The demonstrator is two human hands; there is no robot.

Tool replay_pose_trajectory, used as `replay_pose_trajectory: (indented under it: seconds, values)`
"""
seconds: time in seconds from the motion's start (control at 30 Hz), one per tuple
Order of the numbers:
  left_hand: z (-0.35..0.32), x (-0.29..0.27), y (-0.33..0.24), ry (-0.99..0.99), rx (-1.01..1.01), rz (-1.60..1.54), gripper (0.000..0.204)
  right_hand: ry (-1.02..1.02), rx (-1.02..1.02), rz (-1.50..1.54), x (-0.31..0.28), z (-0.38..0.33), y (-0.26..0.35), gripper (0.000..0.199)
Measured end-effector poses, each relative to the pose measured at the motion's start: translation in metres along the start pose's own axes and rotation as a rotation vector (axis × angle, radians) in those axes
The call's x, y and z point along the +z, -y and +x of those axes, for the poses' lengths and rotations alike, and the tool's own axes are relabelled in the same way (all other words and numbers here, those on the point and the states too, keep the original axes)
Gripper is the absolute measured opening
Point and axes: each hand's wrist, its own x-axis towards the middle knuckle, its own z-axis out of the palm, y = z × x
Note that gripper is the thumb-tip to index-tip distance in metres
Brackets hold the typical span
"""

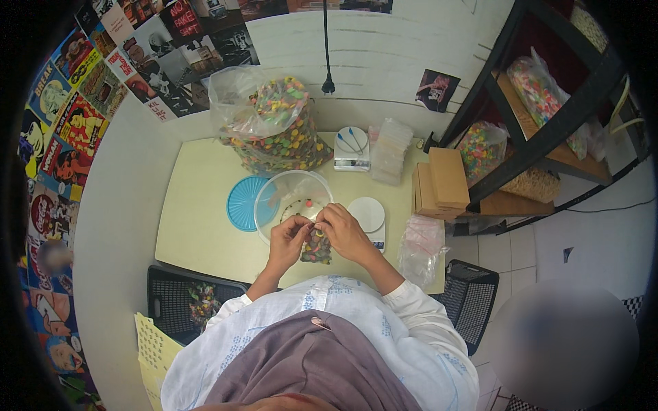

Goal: The person scoops colorful candies from a large bag into a clear bowl, then transfers them into small plastic bags. They weigh each filled bag on a digital scale and place the finished packages into a black tray. The process is repeated continuously throughout the clip.

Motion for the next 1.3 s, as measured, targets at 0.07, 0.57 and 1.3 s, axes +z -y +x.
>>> replay_pose_trajectory:
  seconds: [0.07, 0.57, 1.3]
  values:
    - [0.0, 0.0, 0.001, -0.009, -0.005, 0.042, 0.008, -0.015, -0.007, -0.003, 0.002, 0.0, -0.001, 0.014]
    - [0.01, -0.018, 0.0, 0.113, -0.161, -0.149, 0.01, -0.018, 0.017, 0.065, -0.002, -0.004, -0.012, 0.012]
    - [-0.009, -0.03, -0.012, -0.113, -0.182, -0.013, 0.012, 0.072, 0.095, 0.054, -0.008, -0.028, -0.012, 0.012]
